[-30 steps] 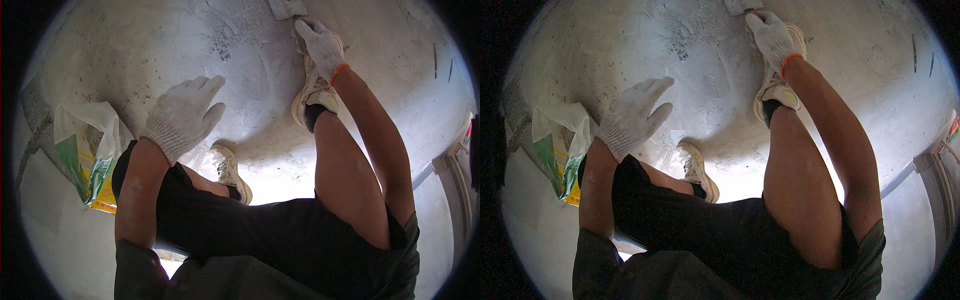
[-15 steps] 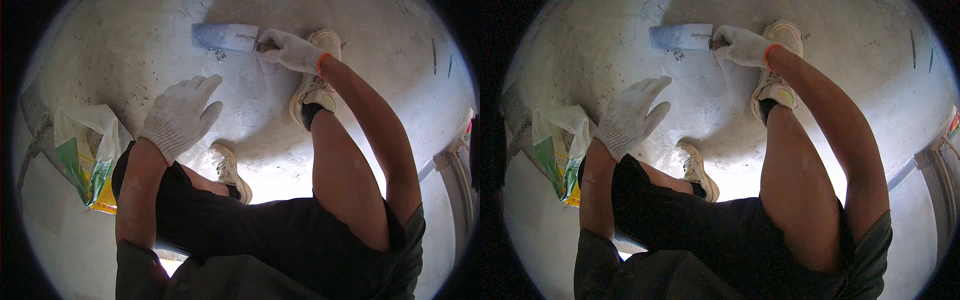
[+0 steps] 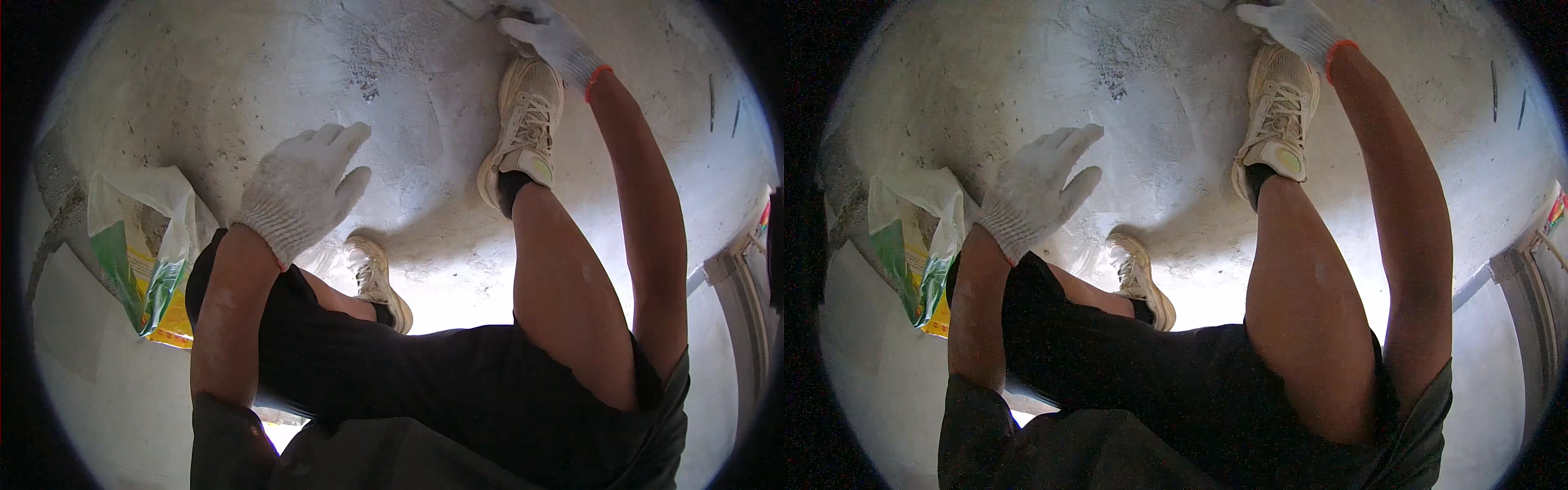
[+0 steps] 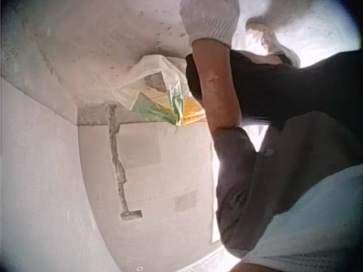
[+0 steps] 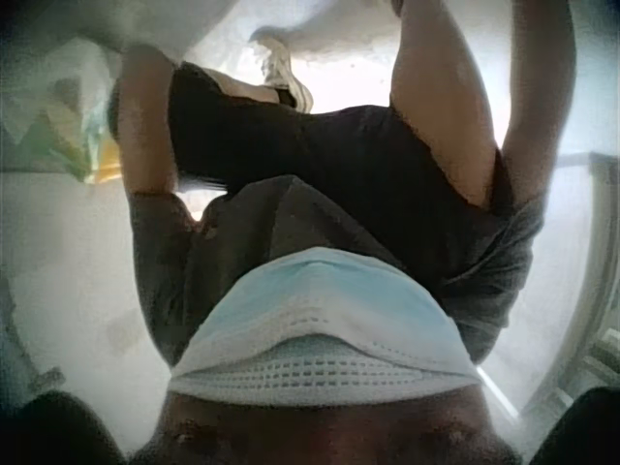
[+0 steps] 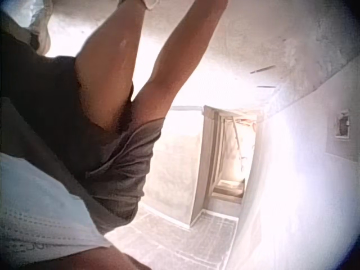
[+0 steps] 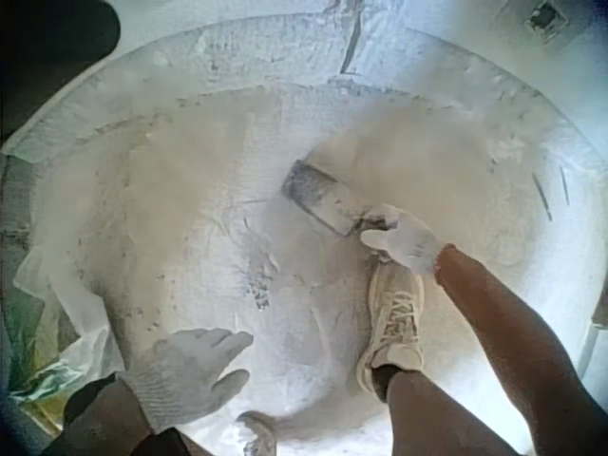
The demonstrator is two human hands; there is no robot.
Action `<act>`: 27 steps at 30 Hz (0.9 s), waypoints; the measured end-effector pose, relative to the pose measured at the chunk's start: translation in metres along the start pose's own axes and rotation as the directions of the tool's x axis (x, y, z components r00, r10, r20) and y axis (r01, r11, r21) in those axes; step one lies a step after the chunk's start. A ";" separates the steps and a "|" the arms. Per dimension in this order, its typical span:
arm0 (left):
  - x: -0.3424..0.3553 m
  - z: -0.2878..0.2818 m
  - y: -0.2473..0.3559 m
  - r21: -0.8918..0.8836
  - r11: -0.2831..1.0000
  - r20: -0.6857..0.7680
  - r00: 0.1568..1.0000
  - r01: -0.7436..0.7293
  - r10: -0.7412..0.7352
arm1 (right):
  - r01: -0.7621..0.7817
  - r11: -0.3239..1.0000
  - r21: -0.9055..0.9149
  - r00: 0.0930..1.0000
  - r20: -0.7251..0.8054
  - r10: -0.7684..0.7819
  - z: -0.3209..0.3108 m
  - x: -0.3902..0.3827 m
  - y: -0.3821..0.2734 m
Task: Smoothing or plastering a concrete floor or surface using a trowel.
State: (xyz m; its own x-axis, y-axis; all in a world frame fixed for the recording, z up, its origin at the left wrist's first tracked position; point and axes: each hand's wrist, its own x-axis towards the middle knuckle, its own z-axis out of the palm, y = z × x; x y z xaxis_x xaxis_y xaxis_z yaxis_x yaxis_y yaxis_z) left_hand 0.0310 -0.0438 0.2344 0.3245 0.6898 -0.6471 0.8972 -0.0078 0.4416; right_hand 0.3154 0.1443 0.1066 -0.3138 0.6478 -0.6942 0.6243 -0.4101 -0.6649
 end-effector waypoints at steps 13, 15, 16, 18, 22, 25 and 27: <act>0.011 -0.002 0.002 -0.008 1.000 0.036 0.999 -0.026 0.026 | 0.072 0.952 0.297 0.907 -0.416 0.061 -0.004 -0.036 0.055; 0.015 -0.003 -0.006 -0.055 0.998 0.041 0.998 -0.043 0.045 | 0.296 0.948 0.117 0.797 -0.578 -0.177 0.014 -0.037 0.052; 0.018 -0.004 -0.009 -0.046 0.998 0.045 0.998 -0.040 0.042 | 0.299 0.946 0.126 0.796 -0.580 -0.174 0.019 -0.040 0.049; 0.026 -0.004 -0.014 -0.094 0.996 0.084 0.996 0.003 0.005 | 0.254 0.962 -0.098 0.722 -0.643 -0.256 0.027 -0.048 0.044; 0.056 0.020 0.014 -0.647 0.760 -0.017 0.996 0.053 -0.084 | 0.446 0.856 -0.262 0.661 -0.547 -0.513 0.050 -0.065 0.028; 0.096 0.036 0.062 -0.989 0.037 0.127 0.956 0.142 -0.263 | 0.550 0.790 -0.269 0.739 -0.282 -0.611 0.070 -0.074 0.007; 0.129 0.049 0.082 -0.980 -0.194 -0.001 0.980 -0.040 -0.197 | 0.544 0.825 -0.150 0.788 -0.245 -0.564 0.080 -0.072 0.013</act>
State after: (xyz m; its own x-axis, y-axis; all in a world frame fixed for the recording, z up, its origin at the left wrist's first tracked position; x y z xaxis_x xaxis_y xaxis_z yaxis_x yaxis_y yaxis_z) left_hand 0.1614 0.0095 0.1568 0.1407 0.6786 -0.7209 -0.4811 0.6832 0.5493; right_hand 0.2889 0.0406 0.1263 -0.4243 0.8995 -0.1044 0.4517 0.1104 -0.8853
